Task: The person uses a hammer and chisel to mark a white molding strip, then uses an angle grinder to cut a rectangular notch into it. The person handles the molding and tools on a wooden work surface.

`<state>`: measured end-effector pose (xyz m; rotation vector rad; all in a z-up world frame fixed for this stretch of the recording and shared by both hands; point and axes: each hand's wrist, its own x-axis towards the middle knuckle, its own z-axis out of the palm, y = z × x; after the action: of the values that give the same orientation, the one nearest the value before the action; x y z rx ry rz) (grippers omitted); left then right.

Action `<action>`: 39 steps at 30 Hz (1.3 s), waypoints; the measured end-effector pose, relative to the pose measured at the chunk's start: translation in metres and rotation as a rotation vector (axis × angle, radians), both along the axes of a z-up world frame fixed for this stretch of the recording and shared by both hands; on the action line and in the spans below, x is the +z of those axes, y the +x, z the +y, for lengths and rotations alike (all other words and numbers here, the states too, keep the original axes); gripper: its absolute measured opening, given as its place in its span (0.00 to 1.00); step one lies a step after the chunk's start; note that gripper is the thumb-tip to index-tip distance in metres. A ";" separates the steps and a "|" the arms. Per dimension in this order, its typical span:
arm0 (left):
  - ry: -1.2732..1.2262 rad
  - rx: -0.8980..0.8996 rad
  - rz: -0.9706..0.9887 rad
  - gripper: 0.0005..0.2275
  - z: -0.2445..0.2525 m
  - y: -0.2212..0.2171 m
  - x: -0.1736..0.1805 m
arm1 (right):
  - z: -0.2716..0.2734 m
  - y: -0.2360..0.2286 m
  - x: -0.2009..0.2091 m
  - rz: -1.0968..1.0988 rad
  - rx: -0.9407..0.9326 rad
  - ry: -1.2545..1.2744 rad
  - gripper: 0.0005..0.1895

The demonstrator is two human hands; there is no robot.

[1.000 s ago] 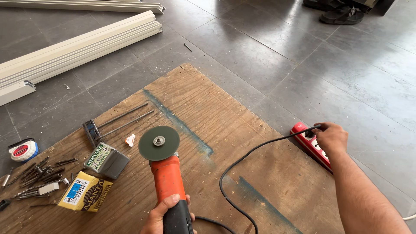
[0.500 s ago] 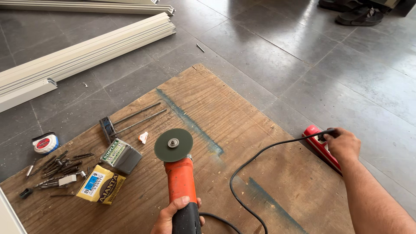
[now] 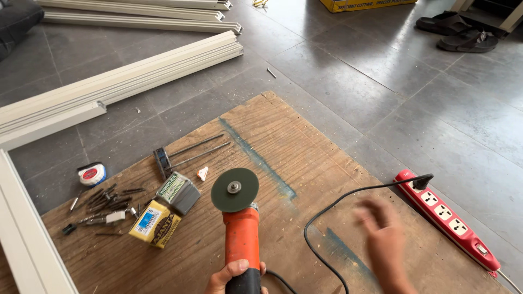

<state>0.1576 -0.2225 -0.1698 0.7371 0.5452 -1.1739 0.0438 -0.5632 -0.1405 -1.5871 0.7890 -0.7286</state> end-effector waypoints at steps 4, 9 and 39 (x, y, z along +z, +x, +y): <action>-0.141 -0.119 -0.198 0.31 0.019 -0.016 -0.033 | 0.144 0.010 -0.002 0.059 0.663 1.060 0.35; -0.186 -0.113 -0.326 0.29 0.035 -0.036 -0.046 | 0.208 0.018 0.009 0.098 0.930 1.179 0.33; 0.109 0.162 -0.483 0.40 0.273 -0.146 0.096 | 0.482 0.024 0.130 0.827 0.960 0.314 0.29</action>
<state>0.0119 0.0503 -0.0733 1.0135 0.2581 -0.7820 0.0679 -0.0816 -0.0102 -1.7036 0.5452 0.7519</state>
